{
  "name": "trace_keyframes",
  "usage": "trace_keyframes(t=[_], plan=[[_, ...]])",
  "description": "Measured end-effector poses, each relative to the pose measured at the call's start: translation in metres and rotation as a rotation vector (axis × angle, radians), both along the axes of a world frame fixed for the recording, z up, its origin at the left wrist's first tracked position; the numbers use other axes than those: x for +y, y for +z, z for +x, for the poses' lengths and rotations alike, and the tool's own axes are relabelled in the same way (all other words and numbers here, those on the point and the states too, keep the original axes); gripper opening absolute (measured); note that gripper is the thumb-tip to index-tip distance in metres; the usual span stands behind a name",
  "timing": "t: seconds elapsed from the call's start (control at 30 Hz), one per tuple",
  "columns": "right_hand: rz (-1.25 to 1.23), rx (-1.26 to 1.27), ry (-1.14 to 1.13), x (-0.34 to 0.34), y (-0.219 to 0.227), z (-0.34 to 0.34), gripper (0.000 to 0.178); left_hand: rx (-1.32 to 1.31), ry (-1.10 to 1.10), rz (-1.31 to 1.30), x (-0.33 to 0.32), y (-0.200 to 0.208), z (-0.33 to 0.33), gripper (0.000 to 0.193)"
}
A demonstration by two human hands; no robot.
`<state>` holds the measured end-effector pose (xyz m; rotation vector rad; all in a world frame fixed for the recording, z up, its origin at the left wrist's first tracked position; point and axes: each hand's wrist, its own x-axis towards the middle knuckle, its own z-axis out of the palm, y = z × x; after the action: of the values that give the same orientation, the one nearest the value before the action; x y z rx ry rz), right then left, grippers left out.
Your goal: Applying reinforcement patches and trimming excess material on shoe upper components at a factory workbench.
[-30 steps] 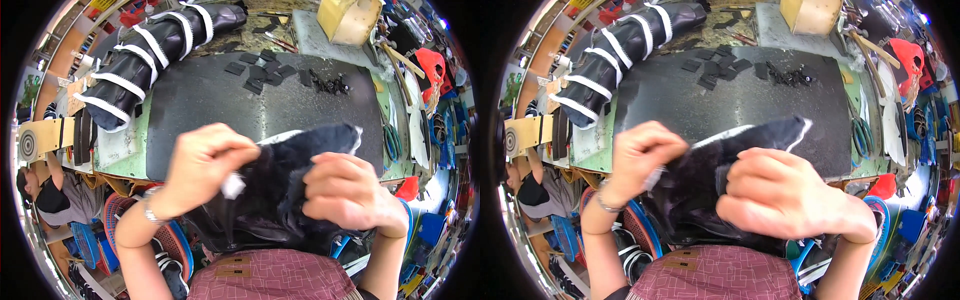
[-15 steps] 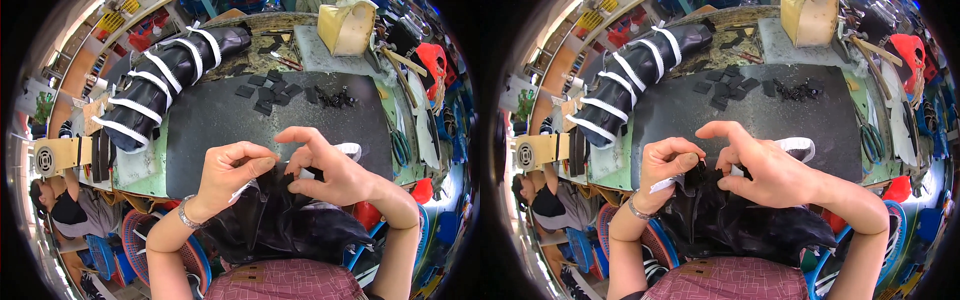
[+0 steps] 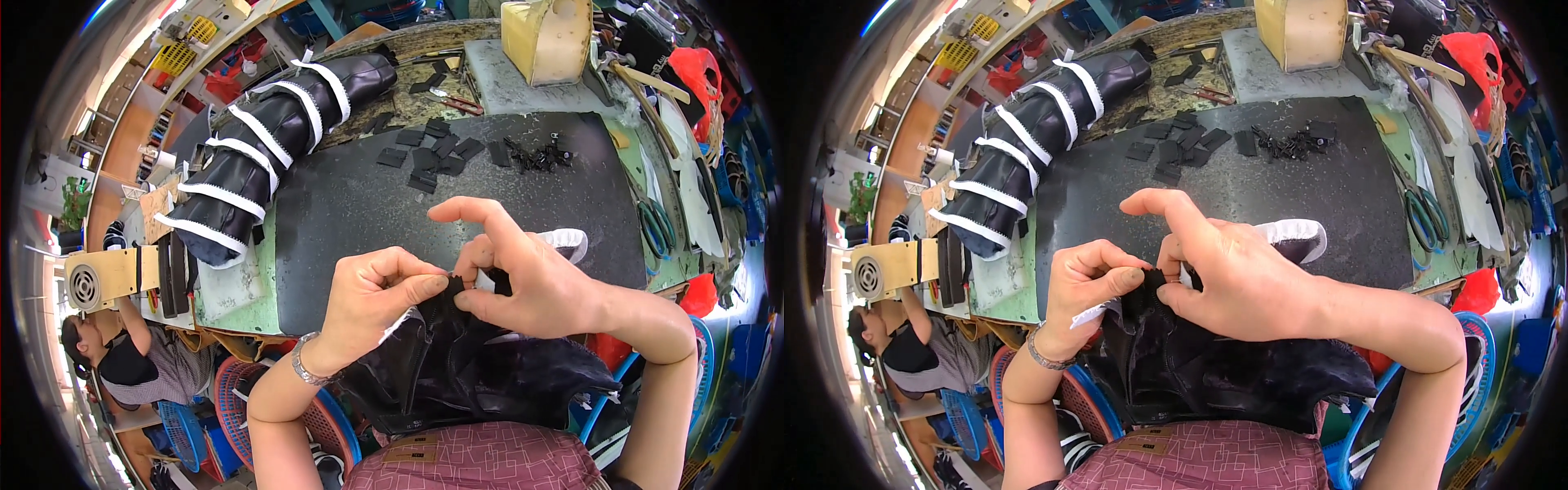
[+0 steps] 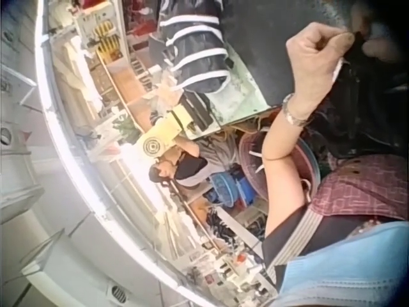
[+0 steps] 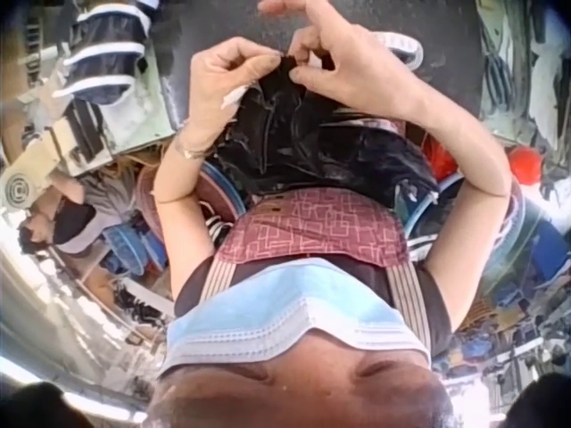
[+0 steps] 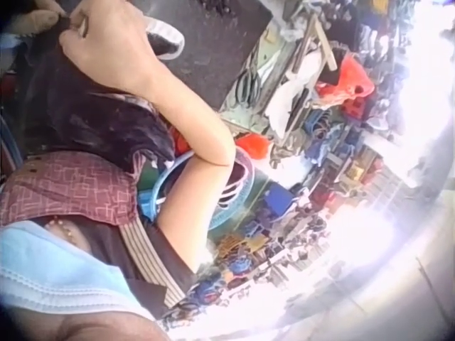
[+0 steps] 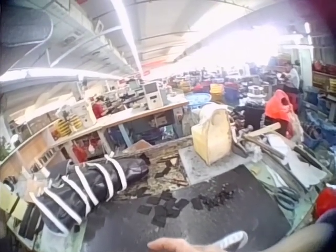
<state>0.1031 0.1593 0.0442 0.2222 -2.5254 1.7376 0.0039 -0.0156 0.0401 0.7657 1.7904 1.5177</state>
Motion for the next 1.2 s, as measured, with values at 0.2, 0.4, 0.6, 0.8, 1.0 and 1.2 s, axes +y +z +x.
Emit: trace_keyframes(t=[0.2, 0.4, 0.6, 0.8, 1.0, 1.2], plan=[[0.027, 0.148, -0.057, -0.006, -0.006, 0.001, 0.063, -0.174, -0.070, -0.042, 0.001, 0.003, -0.004, 0.015], [0.288, 0.431, -0.092, -0.007, -0.008, -0.001, 0.054, -0.246, -0.066, -0.036, 0.002, 0.002, -0.003, 0.016], [0.715, 0.991, -0.198, -0.016, -0.030, 0.002, 0.025, -0.281, -0.059, 0.031, 0.006, -0.004, -0.004, 0.012], [0.736, 1.137, -0.175, -0.022, -0.040, 0.008, 0.015, -0.181, -0.017, 0.088, 0.005, -0.009, 0.005, 0.012], [0.829, 1.102, -0.206, -0.020, -0.042, 0.013, 0.015, -0.176, -0.058, 0.099, 0.006, -0.013, 0.001, 0.013], [0.855, 1.078, -0.219, -0.021, -0.042, 0.013, 0.016, -0.203, -0.025, 0.113, 0.007, -0.013, -0.001, 0.013]])
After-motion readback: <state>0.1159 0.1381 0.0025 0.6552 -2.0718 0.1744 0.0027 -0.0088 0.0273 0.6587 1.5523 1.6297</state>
